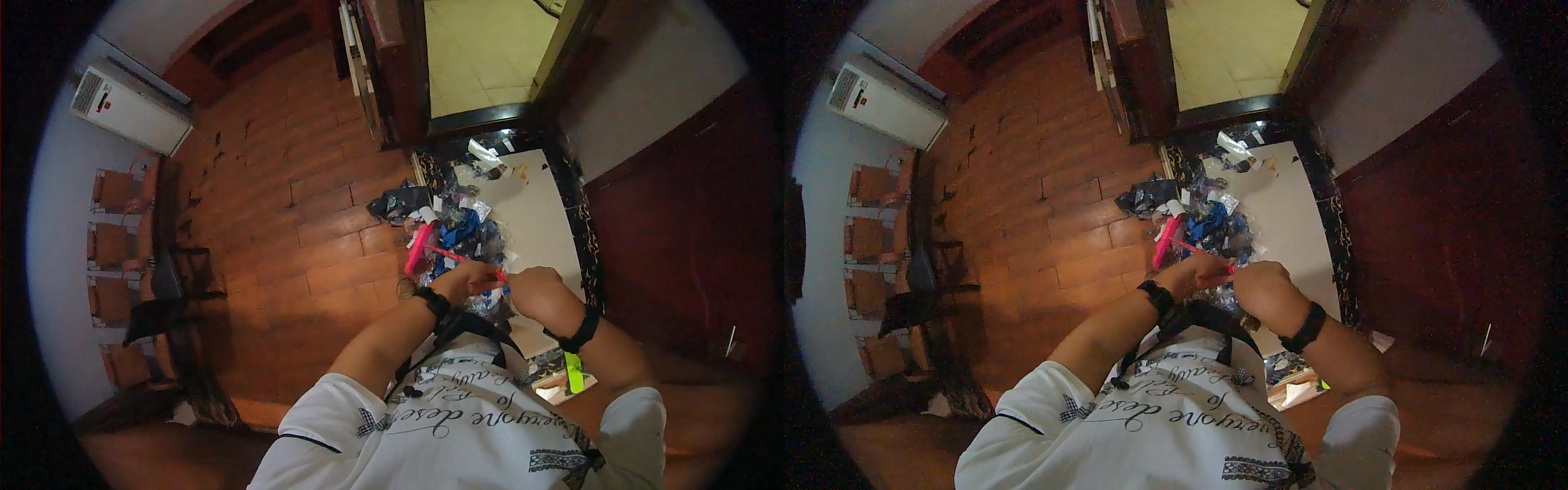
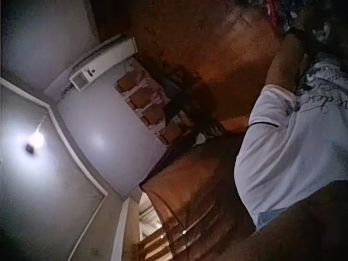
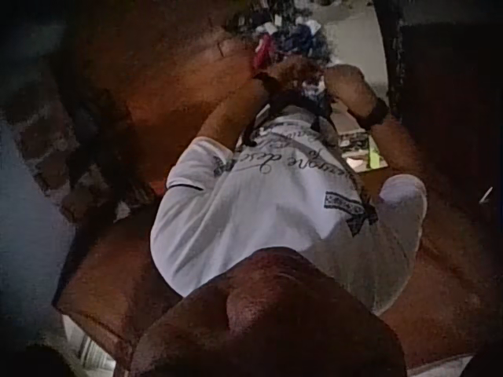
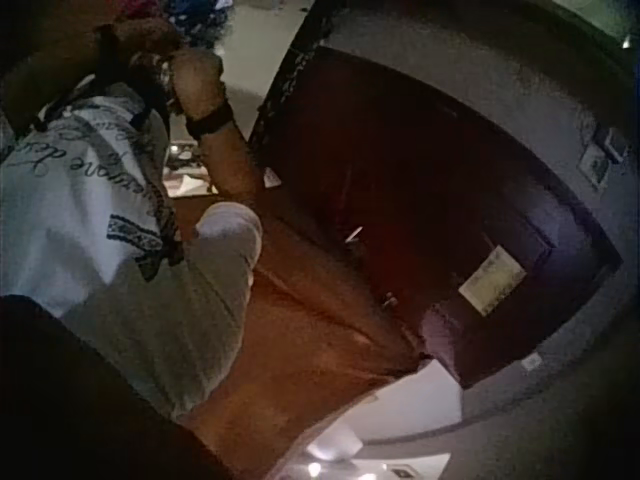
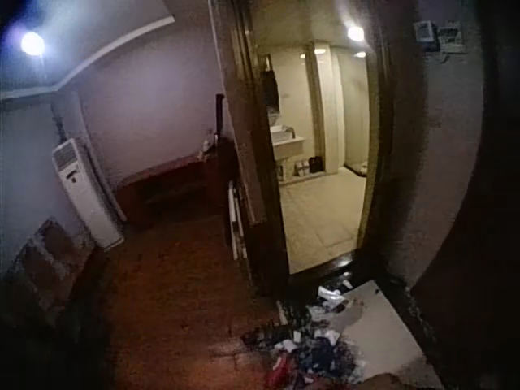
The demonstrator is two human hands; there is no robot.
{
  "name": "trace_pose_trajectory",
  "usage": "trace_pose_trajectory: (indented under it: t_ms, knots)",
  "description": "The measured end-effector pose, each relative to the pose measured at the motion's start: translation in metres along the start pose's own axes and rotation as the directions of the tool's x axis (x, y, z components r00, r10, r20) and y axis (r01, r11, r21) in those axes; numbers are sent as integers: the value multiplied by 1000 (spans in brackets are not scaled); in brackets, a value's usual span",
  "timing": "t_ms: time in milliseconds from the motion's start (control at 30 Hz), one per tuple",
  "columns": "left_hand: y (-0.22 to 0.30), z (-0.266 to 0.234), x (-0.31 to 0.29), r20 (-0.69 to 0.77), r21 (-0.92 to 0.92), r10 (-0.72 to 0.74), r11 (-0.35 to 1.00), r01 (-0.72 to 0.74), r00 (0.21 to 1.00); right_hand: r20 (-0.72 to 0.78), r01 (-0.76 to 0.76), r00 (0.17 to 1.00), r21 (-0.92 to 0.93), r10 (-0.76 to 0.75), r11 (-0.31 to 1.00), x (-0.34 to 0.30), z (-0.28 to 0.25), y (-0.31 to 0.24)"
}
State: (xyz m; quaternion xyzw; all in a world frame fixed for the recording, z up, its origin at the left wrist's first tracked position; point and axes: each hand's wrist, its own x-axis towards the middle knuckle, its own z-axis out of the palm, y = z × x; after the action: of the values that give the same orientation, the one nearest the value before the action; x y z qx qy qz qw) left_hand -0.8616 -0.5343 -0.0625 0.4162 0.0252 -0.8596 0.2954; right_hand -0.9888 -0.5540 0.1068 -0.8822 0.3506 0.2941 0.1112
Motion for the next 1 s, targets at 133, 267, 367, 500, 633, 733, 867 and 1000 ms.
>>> trace_pose_trajectory:
  t_ms: [133,267,367,500,633,733,867,1000]
  knots:
    - [8,-5,-6,60,49,-13,999,10,998,-18,67,998,-27,-67,997,-19,-38,-4]
    - [33,22,-29,261,78,-18,997,-2,965,41,68,997,-33,-66,997,-38,-84,4]
    - [29,-40,-2,509,472,302,685,-555,806,-67,191,979,-53,-194,980,-40,-115,-10]
    - [68,16,-81,183,-51,91,995,-83,979,-260,239,934,-50,-243,970,-35,-121,-9]
    - [104,40,-165,-64,255,201,950,-179,978,-372,259,881,-142,-294,955,-10,-124,-30]
    - [112,-19,-152,-52,147,254,959,-244,966,-450,442,751,-202,-484,874,8,-139,-55]
    - [142,-105,-161,0,232,203,952,-198,979,-456,410,782,-135,-424,902,75,-122,-100]
    - [158,-195,-109,-150,258,279,937,-235,948,-381,380,846,-62,-374,923,127,-116,-126]
